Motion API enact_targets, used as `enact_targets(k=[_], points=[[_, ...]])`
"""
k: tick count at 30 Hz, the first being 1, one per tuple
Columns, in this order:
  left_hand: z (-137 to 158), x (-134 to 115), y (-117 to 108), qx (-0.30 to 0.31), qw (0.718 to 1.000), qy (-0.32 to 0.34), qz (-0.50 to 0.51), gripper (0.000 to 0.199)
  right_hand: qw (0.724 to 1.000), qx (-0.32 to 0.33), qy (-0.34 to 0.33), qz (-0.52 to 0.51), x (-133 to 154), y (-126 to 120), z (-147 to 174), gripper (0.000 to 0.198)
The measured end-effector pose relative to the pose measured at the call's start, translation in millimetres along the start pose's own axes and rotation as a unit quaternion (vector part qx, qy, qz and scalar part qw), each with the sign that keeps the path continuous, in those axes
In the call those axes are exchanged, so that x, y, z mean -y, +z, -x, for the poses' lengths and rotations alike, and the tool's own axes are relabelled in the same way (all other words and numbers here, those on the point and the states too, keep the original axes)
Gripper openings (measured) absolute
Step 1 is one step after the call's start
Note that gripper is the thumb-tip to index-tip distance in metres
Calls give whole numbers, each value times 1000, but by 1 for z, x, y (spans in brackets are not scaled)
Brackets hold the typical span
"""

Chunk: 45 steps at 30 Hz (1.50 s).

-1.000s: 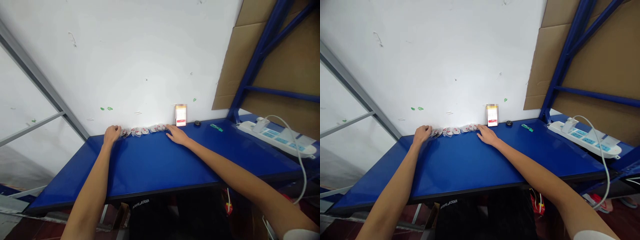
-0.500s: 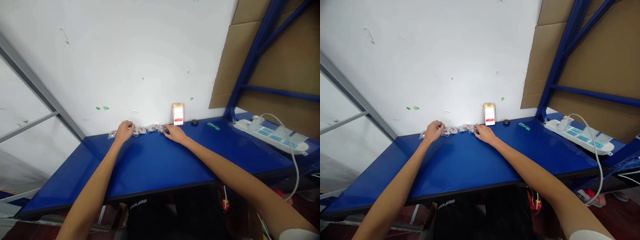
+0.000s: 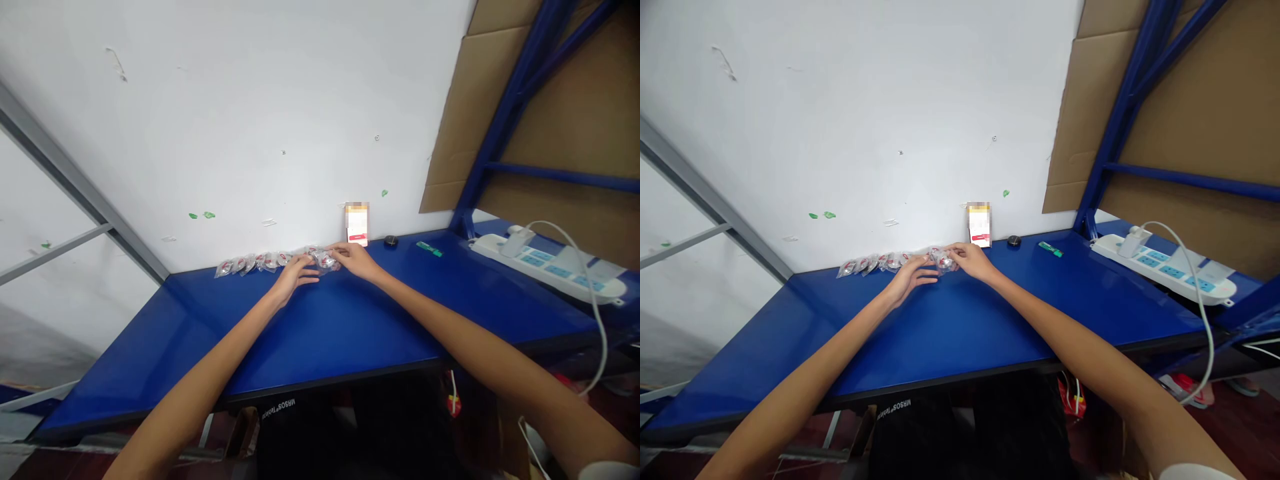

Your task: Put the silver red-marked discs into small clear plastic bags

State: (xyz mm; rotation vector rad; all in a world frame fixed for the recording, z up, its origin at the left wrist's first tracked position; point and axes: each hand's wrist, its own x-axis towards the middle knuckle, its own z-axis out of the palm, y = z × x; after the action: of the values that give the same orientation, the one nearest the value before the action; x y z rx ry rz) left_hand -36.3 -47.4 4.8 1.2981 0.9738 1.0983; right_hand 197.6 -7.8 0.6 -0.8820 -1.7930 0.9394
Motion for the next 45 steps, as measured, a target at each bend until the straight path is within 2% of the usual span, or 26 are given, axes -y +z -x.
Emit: enact_targets(k=[3, 8, 12, 15, 18, 21, 24, 26, 28, 32, 35, 38, 41, 43, 45], points=[[3, 1, 6, 26, 998, -40, 52, 40, 1000, 15, -18, -13, 13, -1, 4, 37], [7, 1, 6, 119, 983, -85, 109, 38, 994, 5, -70, 81, 32, -4, 9, 36], [3, 9, 4, 113, 983, -91, 109, 34, 997, 3, -56, 55, 34, -4, 8, 41], [-1, 11, -3, 106, 987, -78, 90, 32, 998, -45, -43, 32, 28, -6, 5, 45], [-5, 9, -11, 91, 993, -48, 52, 31, 994, -112, -15, -10, 18, -12, 1, 49], [-6, 6, -16, 79, 996, -4, -43, 31, 984, -162, 5, -67, 9, -20, -1, 53], [-2, 6, -12, 117, 980, 33, -159, 35, 977, -186, 11, -100, 3, -26, -3, 53], [2, 6, -5, 160, 961, 52, -222, 41, 977, -176, 19, -115, 1, -26, -3, 51], [8, 8, 5, 173, 941, 91, -277, 44, 979, -155, 31, -128, 0, -23, -3, 49], [16, 12, 21, 153, 896, 194, -369, 40, 983, -94, 67, -141, -4, -10, 0, 46], [16, 10, 20, 135, 877, 238, -395, 40, 983, -71, 82, -147, -6, -2, 2, 38], [9, 1, 7, 76, 891, 228, -386, 37, 980, -86, 78, -161, -6, 2, 3, 35], [0, -8, -10, 3, 945, 130, -301, 43, 977, -79, 70, -186, -2, 5, 6, 41], [-5, -10, -18, -15, 979, 64, -191, 49, 979, -37, 64, -188, 3, 10, 9, 44], [-7, -9, -22, -24, 995, 31, -91, 52, 982, 25, 53, -177, 8, 18, 13, 43]])
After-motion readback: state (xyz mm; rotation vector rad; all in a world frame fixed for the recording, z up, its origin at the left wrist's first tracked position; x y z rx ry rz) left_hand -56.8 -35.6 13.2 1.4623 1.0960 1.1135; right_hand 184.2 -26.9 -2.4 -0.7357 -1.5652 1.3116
